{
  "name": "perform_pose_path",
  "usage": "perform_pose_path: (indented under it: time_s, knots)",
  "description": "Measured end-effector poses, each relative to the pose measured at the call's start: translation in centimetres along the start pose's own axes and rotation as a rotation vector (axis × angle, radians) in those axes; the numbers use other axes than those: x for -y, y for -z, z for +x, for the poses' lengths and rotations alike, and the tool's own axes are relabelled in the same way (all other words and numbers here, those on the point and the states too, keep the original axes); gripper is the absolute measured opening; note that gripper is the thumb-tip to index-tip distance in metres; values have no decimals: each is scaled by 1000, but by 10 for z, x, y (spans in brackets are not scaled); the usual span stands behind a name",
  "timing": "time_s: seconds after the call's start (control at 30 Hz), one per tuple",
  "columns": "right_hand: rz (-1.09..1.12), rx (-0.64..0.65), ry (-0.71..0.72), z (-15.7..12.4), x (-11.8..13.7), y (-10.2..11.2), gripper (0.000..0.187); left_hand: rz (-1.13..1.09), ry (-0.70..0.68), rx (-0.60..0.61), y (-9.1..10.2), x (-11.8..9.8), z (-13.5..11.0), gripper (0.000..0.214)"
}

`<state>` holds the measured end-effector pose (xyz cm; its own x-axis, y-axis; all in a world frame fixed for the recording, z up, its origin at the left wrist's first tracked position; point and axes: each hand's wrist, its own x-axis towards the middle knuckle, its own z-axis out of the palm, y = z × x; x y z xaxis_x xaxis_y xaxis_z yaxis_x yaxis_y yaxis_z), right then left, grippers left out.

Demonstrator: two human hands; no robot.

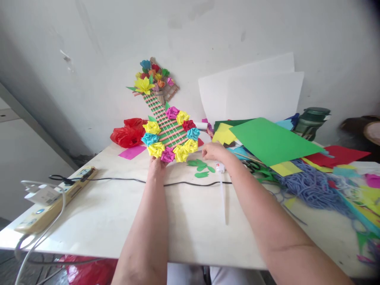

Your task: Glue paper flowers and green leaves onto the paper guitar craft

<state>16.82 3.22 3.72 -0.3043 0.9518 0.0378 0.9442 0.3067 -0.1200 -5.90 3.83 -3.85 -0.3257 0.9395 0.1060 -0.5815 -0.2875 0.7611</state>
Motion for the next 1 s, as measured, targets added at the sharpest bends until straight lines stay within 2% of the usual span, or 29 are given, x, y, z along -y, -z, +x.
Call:
perform_pose_path:
  time_s: [0.2,0.37,0.6,0.77,0.9,1.0]
  knots:
    - [-120,125,43,2,11,-13,20,3,11,5,3,1,1,27]
    - [-172,92,64,6,10,-26,24,26,30,4,3,1,2,28]
    - [-133,98,71,4,8,-26,32,19,53,-46,0,0,-1,28]
    - [-84,44,72,5,4,-26,24,26,51,-25,1,0,0,28]
    - [89,27,25,10,-6,-24,13,30,40,-7,3,1,2,27]
    - [412,-36,83,15,-16,-24,7,40,34,6,2,0,1,28]
